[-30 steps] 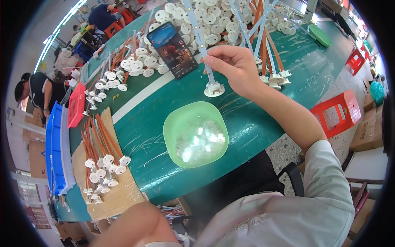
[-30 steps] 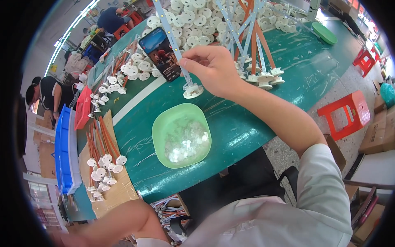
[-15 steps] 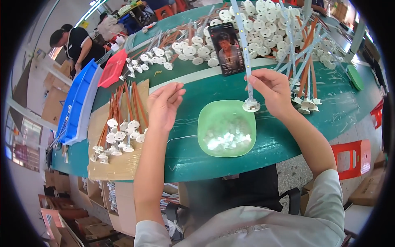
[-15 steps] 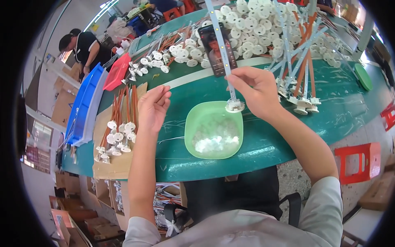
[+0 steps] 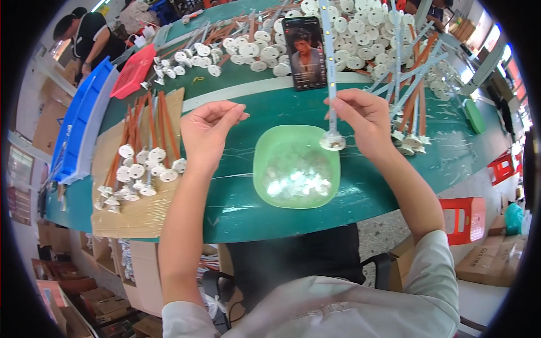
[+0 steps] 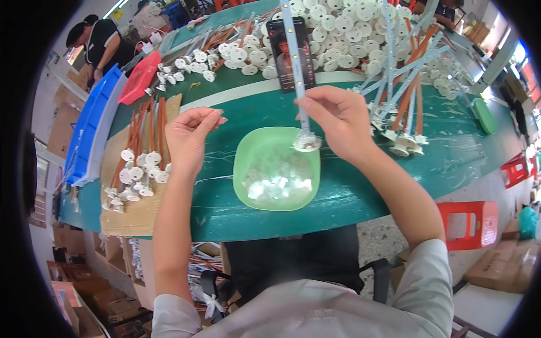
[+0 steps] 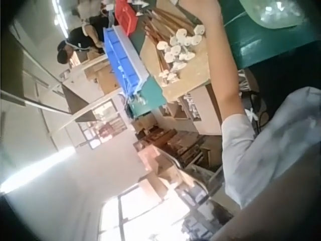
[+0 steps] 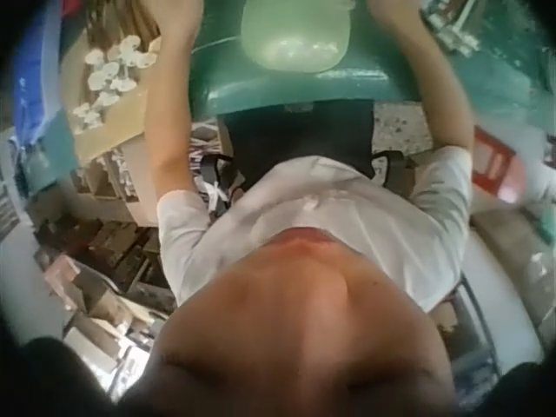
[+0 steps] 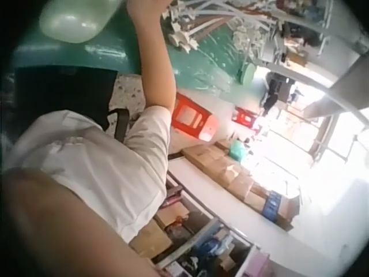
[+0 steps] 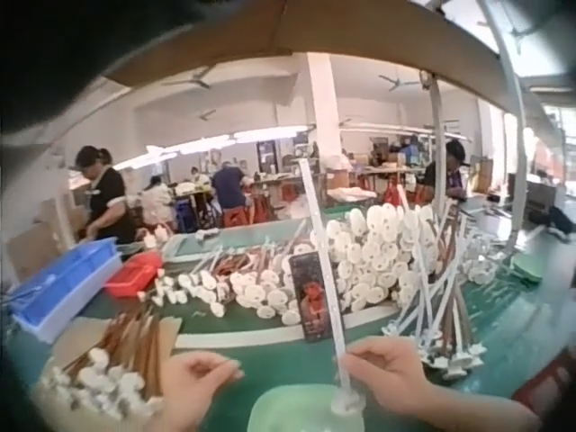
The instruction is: Assembling LED light strips onto circular plastic bases at a workshop table.
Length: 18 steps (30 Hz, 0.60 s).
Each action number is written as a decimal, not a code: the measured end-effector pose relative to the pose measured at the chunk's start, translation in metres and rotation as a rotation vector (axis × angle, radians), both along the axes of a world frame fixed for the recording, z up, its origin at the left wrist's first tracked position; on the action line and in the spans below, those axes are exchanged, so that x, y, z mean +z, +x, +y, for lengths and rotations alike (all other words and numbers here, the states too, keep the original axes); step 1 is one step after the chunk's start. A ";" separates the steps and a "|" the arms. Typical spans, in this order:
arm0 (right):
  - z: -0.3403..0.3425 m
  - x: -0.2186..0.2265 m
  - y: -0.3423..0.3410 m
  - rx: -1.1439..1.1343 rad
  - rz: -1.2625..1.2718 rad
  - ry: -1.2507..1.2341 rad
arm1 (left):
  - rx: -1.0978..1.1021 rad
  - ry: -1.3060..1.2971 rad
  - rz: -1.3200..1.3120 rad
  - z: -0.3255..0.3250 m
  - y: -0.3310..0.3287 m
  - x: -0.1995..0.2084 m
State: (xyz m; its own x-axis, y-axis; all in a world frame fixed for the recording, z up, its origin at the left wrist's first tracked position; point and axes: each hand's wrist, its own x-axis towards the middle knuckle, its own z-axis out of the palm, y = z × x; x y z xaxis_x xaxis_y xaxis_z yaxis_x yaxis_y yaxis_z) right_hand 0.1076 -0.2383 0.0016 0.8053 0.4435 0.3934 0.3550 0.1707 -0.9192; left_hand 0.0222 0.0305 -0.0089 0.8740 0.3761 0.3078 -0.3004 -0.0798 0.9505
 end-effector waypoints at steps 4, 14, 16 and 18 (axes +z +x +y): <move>0.015 0.015 -0.012 0.070 0.062 0.001 | -0.042 0.071 0.008 -0.006 0.004 -0.005; 0.092 0.036 -0.026 0.155 -0.117 -0.168 | 0.146 0.797 -0.013 0.001 0.003 -0.001; 0.108 0.033 -0.013 0.098 -0.128 -0.116 | -0.068 0.313 -0.092 0.003 0.004 -0.009; 0.124 0.039 -0.011 0.092 0.005 -0.098 | -0.265 0.143 -0.117 0.002 0.000 -0.006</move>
State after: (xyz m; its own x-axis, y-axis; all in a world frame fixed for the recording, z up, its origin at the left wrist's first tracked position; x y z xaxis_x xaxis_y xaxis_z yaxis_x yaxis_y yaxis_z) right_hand 0.0970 -0.1141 0.0401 0.7613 0.5515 0.3409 0.3378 0.1114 -0.9346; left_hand 0.0224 0.0327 -0.0147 0.8911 0.0860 0.4456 -0.4355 -0.1148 0.8929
